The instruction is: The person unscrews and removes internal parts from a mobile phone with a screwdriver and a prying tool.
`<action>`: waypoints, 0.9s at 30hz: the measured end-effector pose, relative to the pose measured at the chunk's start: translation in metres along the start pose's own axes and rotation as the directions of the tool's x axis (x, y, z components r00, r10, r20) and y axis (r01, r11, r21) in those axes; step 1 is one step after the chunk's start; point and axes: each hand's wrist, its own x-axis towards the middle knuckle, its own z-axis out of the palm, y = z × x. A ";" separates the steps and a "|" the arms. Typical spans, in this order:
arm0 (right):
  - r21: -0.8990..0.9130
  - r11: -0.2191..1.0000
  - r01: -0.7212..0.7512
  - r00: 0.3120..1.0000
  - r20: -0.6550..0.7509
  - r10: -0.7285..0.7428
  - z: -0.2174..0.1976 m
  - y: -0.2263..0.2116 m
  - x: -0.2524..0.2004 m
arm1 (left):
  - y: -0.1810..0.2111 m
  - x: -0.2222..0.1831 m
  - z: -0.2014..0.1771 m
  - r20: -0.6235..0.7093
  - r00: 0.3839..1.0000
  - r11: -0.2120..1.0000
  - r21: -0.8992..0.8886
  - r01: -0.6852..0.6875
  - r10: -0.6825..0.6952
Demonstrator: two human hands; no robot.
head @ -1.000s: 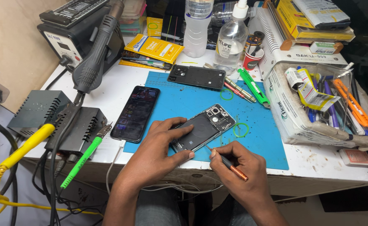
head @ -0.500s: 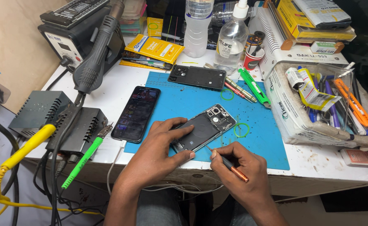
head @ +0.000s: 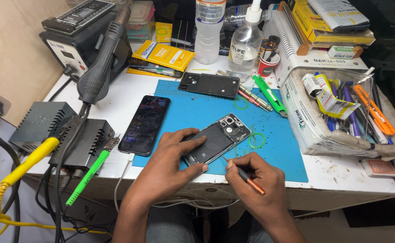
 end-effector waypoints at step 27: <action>0.866 0.472 0.166 0.978 -0.206 0.033 -0.046 0.083 0.002 | 0.025 -0.004 0.029 -0.438 0.842 0.949 0.146 -0.279 0.315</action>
